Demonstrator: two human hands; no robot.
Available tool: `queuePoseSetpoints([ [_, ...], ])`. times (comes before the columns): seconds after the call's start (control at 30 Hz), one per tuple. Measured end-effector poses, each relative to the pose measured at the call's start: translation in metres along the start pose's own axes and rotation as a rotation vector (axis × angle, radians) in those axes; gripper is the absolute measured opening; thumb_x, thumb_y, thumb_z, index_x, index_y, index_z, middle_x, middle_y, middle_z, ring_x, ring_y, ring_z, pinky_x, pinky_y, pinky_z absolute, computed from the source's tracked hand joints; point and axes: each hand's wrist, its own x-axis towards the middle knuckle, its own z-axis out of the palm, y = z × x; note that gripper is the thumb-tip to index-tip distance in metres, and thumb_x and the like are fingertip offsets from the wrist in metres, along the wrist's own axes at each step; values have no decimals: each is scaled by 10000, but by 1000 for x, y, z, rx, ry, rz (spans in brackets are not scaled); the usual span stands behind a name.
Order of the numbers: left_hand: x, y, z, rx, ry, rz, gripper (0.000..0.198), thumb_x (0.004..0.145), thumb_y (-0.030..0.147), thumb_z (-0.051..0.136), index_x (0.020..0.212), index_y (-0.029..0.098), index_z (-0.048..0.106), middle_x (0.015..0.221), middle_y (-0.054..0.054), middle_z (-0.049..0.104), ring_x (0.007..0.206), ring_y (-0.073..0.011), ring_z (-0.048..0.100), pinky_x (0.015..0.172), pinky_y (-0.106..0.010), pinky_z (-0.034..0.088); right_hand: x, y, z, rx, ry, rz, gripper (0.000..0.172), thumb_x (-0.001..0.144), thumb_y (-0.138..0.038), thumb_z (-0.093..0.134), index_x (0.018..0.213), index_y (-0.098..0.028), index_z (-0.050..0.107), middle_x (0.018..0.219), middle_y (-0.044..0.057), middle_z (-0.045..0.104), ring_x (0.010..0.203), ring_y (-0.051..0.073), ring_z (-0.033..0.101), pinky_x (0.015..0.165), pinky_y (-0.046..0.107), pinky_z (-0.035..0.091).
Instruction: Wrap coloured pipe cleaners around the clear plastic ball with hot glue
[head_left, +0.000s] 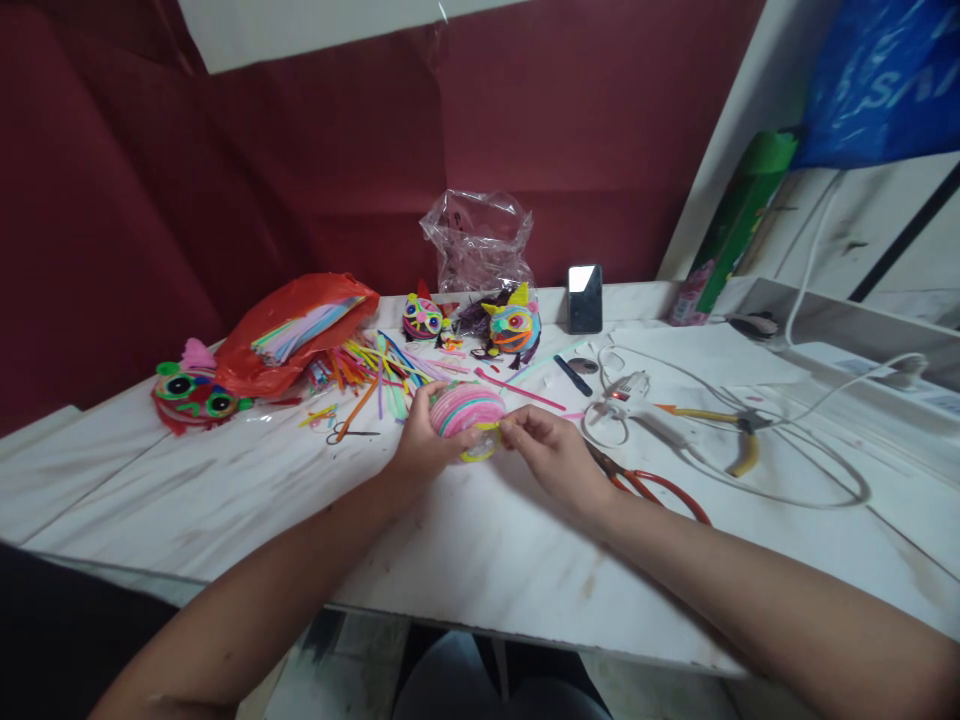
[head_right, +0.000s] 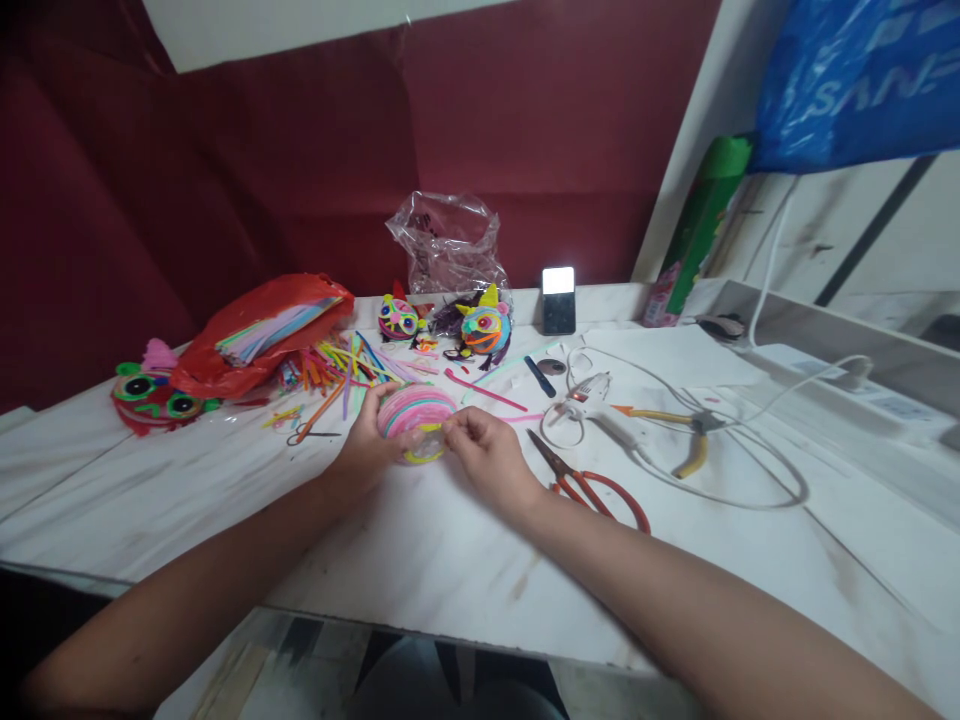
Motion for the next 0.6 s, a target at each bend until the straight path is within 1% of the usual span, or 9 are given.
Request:
queuePoseSetpoints([
  [0.13,2,-4,0,-59,-9,-10,825,541,414,833,1229,202,429,1259,-128,543,1155,-314,542,965,-442,448,3,-2,-1,119,-43,83,227,752,-378,573,613,-199,579,608,-9,570,624,139,509,643,278,410],
  [0.27,5,-8,0,-119,-6,-29,794,554,422,822,1215,210,436,1233,-113,555,1123,-298,557,941,-424,460,6,-3,2,406,-123,237,218,703,-381,615,594,-195,584,586,-11,589,577,127,523,634,280,428],
  [0.33,5,-10,0,-125,-4,-22,789,549,412,830,1206,210,443,1237,-110,557,1123,-290,559,941,-409,458,7,-3,2,415,-140,264,219,702,-383,619,601,-190,594,578,-7,592,546,123,513,591,275,419],
  [0.37,5,-10,0,-120,-2,-19,788,546,404,834,1203,210,445,1241,-110,557,1124,-287,559,942,-402,457,7,-3,1,368,-135,247,225,715,-379,612,596,-189,593,573,-6,588,539,121,505,576,272,411],
  [0.43,5,-10,0,-104,-2,-16,789,545,394,838,1201,208,442,1247,-112,557,1119,-284,562,938,-397,459,6,-1,-2,229,-87,161,226,758,-366,591,617,-190,589,588,-7,583,554,122,503,577,270,412],
  [0.53,4,-9,1,-91,-4,-10,795,537,396,843,1197,206,441,1246,-117,556,1103,-287,571,919,-398,468,4,1,-8,13,26,-38,171,830,-338,560,742,-197,598,681,5,615,628,142,550,623,285,452],
  [0.6,3,-7,1,-75,8,-6,800,524,392,851,1192,205,451,1230,-117,560,1109,-294,566,913,-395,470,4,3,-11,-146,71,-216,113,853,-306,568,847,-201,612,757,29,644,675,160,576,646,303,477],
])
